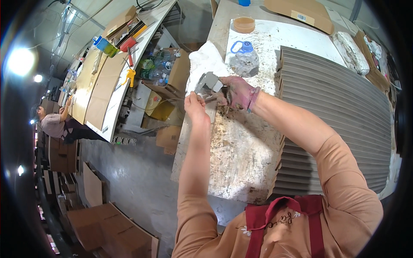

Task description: The person wipes a grooved grey board with a cloth and liquid, then uses a metal scraper to clean the surface.

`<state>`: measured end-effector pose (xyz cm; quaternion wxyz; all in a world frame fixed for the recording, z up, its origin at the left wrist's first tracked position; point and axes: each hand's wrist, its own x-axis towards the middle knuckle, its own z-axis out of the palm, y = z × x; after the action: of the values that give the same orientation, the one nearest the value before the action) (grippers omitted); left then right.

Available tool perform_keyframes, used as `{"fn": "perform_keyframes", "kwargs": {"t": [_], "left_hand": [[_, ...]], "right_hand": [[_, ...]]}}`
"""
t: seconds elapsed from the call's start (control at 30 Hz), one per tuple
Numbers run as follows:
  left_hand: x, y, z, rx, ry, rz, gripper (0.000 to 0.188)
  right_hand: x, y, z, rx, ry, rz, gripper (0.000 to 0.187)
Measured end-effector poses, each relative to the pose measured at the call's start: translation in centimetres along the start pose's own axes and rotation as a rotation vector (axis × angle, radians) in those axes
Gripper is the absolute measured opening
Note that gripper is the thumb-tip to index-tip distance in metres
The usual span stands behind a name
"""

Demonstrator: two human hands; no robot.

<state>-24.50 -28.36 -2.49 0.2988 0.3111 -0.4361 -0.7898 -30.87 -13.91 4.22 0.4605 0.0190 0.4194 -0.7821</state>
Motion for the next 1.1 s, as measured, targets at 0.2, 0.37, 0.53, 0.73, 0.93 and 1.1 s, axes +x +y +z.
{"fn": "perform_keyframes", "kwargs": {"t": [0.2,0.37,0.53,0.73,0.93,1.1], "left_hand": [[1.3,1.4,-1.2,0.345,-0.061,0.318,0.021],[-0.4,4.3,0.7,0.936,-0.173,0.693,0.015],[-0.7,6.0,1.5,1.159,-0.273,0.946,0.014],[-0.3,6.3,2.6,1.232,-0.347,1.220,0.013],[0.7,6.1,2.3,1.279,-0.333,1.196,0.014],[0.9,6.4,2.0,1.342,-0.312,1.054,0.014]], "right_hand": [[-0.9,-1.0,0.3,0.145,-0.047,0.123,0.026],[0.3,-2.5,-1.5,0.131,-0.103,0.088,0.032],[2.1,-2.3,0.2,-0.021,0.121,-0.027,0.024],[4.7,-1.2,-2.5,-0.384,0.062,-0.222,0.020],[3.7,-0.9,-4.7,-0.947,-0.225,-0.565,0.018],[-2.8,-3.2,-0.3,-0.681,-0.146,-0.171,0.026]]}}
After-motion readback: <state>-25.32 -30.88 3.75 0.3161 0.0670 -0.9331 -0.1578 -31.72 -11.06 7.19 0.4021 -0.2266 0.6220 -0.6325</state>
